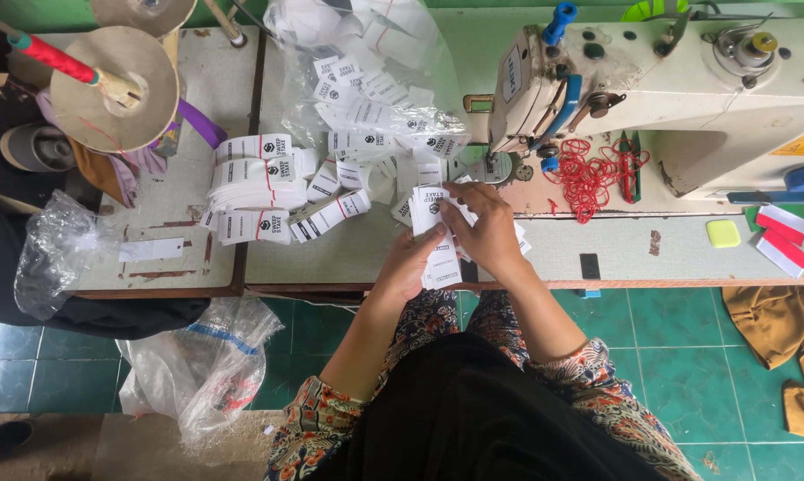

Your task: Sorting and bagging printed clothing labels at a sewing workstation

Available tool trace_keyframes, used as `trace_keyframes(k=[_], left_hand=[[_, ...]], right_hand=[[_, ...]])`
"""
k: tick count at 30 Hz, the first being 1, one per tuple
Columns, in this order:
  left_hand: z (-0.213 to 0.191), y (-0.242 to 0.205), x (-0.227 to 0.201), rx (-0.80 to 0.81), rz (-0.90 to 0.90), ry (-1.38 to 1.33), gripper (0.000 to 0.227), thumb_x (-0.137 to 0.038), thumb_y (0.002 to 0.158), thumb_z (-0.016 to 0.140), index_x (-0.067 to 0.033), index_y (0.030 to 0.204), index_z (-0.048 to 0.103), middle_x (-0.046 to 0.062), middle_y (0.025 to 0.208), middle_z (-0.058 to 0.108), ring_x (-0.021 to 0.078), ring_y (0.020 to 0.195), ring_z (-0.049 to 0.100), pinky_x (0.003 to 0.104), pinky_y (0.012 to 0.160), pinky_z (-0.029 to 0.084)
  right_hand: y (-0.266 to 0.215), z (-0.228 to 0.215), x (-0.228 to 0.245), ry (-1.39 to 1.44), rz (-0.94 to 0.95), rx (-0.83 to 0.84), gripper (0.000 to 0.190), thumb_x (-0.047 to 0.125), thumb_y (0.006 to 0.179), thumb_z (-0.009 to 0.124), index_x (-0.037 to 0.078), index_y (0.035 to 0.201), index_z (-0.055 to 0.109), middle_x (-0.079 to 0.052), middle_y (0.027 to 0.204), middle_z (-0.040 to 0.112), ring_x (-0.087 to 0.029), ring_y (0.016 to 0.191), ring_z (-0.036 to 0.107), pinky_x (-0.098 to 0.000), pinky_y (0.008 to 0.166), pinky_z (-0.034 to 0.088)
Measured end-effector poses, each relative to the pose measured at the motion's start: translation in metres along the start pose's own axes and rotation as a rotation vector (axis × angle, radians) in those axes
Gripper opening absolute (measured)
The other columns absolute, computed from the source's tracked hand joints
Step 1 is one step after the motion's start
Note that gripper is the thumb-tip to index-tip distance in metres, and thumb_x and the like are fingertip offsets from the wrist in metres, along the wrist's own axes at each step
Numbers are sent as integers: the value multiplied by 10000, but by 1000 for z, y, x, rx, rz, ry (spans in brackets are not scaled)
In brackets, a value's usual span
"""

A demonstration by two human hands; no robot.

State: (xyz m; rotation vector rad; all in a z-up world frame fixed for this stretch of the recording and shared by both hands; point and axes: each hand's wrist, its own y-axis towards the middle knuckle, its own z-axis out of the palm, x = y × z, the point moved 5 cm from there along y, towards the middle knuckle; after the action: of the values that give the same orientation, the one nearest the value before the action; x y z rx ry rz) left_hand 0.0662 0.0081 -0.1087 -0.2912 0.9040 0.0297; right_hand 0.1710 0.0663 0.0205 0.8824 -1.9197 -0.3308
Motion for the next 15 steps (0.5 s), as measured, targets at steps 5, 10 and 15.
trace_keyframes(k=[5,10,15], left_hand=[[5,-3,-7,-2,22,16,386,-304,915,793,17,1117,725,228,984,757,337,844,757,499,770,626],[16,-11,-27,0,36,31,365,-304,912,799,11,1077,720,208,944,757,315,803,761,456,756,638],[29,-25,-42,-35,8,-2,305,-278,891,808,-8,995,712,165,882,762,267,754,764,410,718,643]], right_hand=[[4,-4,7,13,9,-12,123,-3,897,730,-67,996,764,-223,973,733,-365,897,721,-395,719,590],[-1,7,-21,123,138,61,106,45,911,745,-20,991,770,-174,930,718,-294,823,699,-374,715,554],[-5,6,-52,433,423,83,173,80,1017,622,-41,1105,709,-222,933,685,-245,784,634,-335,725,556]])
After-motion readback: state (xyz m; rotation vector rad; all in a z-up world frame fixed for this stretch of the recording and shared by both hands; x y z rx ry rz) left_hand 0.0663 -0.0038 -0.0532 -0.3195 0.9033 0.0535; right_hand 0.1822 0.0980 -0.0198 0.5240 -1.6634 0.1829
